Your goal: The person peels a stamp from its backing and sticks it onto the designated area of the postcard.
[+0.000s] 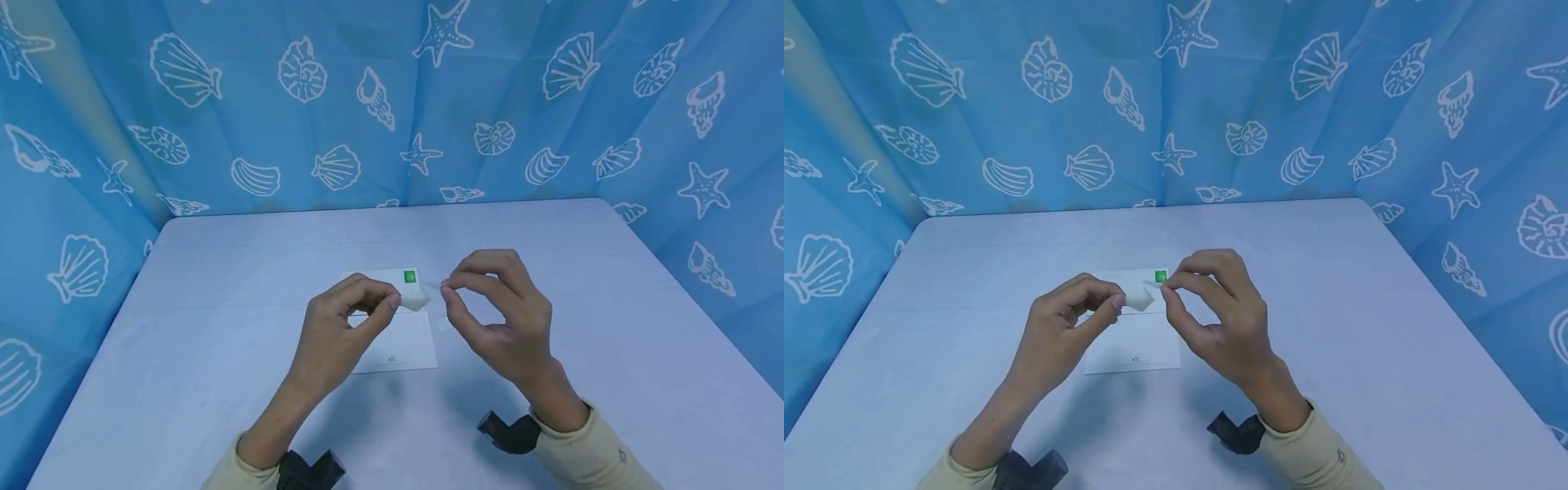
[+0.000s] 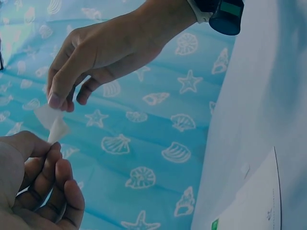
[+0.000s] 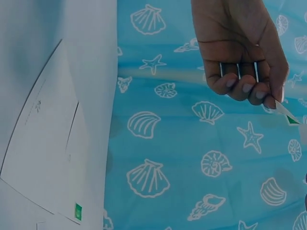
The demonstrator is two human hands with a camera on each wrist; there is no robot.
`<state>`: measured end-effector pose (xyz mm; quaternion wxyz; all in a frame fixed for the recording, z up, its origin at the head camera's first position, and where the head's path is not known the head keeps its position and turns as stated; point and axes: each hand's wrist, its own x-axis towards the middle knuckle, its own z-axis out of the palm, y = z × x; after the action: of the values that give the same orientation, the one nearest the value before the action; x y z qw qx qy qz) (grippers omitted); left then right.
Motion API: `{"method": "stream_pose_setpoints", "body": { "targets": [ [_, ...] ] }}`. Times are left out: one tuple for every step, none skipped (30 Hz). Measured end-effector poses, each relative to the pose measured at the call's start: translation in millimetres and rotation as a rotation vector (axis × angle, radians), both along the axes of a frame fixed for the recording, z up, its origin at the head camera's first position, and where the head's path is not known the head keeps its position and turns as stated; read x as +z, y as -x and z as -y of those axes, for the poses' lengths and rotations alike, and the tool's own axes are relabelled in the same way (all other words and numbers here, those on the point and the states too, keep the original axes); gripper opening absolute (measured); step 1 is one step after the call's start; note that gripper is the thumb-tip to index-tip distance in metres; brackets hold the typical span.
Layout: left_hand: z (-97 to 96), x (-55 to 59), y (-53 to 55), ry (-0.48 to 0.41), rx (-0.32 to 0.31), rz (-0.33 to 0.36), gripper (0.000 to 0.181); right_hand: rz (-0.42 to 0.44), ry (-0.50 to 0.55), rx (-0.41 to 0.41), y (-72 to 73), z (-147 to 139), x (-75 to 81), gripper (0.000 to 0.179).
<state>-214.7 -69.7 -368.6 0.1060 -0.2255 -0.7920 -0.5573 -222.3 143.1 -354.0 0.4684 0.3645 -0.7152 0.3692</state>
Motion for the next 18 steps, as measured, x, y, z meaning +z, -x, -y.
{"method": "stream_pose_setpoints", "body": {
  "targets": [
    [0.2, 0.2, 0.2, -0.001, 0.004, -0.005, 0.011, 0.005, 0.002, -0.006, 0.4, -1, 0.3, 0.029],
    [0.5, 0.5, 0.3, -0.003, 0.008, -0.011, 0.011, 0.013, 0.005, -0.012, 0.9, -2, 0.6, 0.03],
    [0.9, 0.7, 0.6, -0.006, 0.012, -0.018, 0.01, 0.021, 0.005, -0.02, 1.4, -4, 0.8, 0.03],
    [1.4, 0.8, 0.7, -0.007, 0.016, -0.027, 0.01, 0.03, 0.0, -0.031, 2.2, -6, 0.8, 0.03],
    [2.0, 0.9, 1.0, -0.007, 0.02, -0.035, 0.01, 0.041, -0.007, -0.04, 3.2, -8, 0.6, 0.03],
    [2.6, 1.1, 1.4, -0.009, 0.025, -0.041, 0.009, 0.049, -0.015, -0.051, 4.4, -10, 0.1, 0.029],
    [3.2, 1.2, 1.7, -0.009, 0.03, -0.046, 0.009, 0.058, -0.023, -0.062, 5.9, -12, -0.7, 0.029],
    [3.8, 1.3, 2.0, -0.01, 0.035, -0.047, 0.009, 0.067, -0.034, -0.074, 7.5, -15, -1.6, 0.028],
    [4.4, 1.3, 2.3, -0.009, 0.04, -0.049, 0.009, 0.075, -0.048, -0.086, 9.3, -17, -3.0, 0.027],
    [4.8, 1.2, 2.5, -0.007, 0.046, -0.049, 0.009, 0.086, -0.063, -0.098, 11.3, -20, -4.6, 0.026],
    [5.2, 1.2, 2.7, -0.008, 0.049, -0.047, 0.009, 0.096, -0.078, -0.106, 13.3, -23, -6.5, 0.025],
    [5.4, 1.2, 2.8, -0.01, 0.05, -0.045, 0.009, 0.109, -0.094, -0.113, 15.5, -25, -8.7, 0.024],
    [5.7, 1.2, 2.8, -0.01, 0.052, -0.045, 0.009, 0.125, -0.113, -0.12, 17.6, -27, -11.0, 0.023],
    [5.8, 1.1, 2.9, -0.011, 0.052, -0.044, 0.009, 0.144, -0.133, -0.125, 19.8, -30, -13.7, 0.021],
    [5.9, 1.0, 3.0, -0.013, 0.051, -0.045, 0.009, 0.164, -0.152, -0.127, 21.9, -32, -16.5, 0.019],
    [6.0, 0.9, 3.0, -0.015, 0.049, -0.046, 0.009, 0.187, -0.169, -0.129, 23.9, -33, -19.7, 0.016],
    [6.1, 0.8, 3.1, -0.018, 0.047, -0.047, 0.009, 0.21, -0.185, -0.13, 25.9, -35, -23.1, 0.014],
    [6.1, 0.7, 3.2, -0.019, 0.047, -0.047, 0.009, 0.235, -0.202, -0.131, 27.8, -37, -26.5, 0.012]
  ]
}}
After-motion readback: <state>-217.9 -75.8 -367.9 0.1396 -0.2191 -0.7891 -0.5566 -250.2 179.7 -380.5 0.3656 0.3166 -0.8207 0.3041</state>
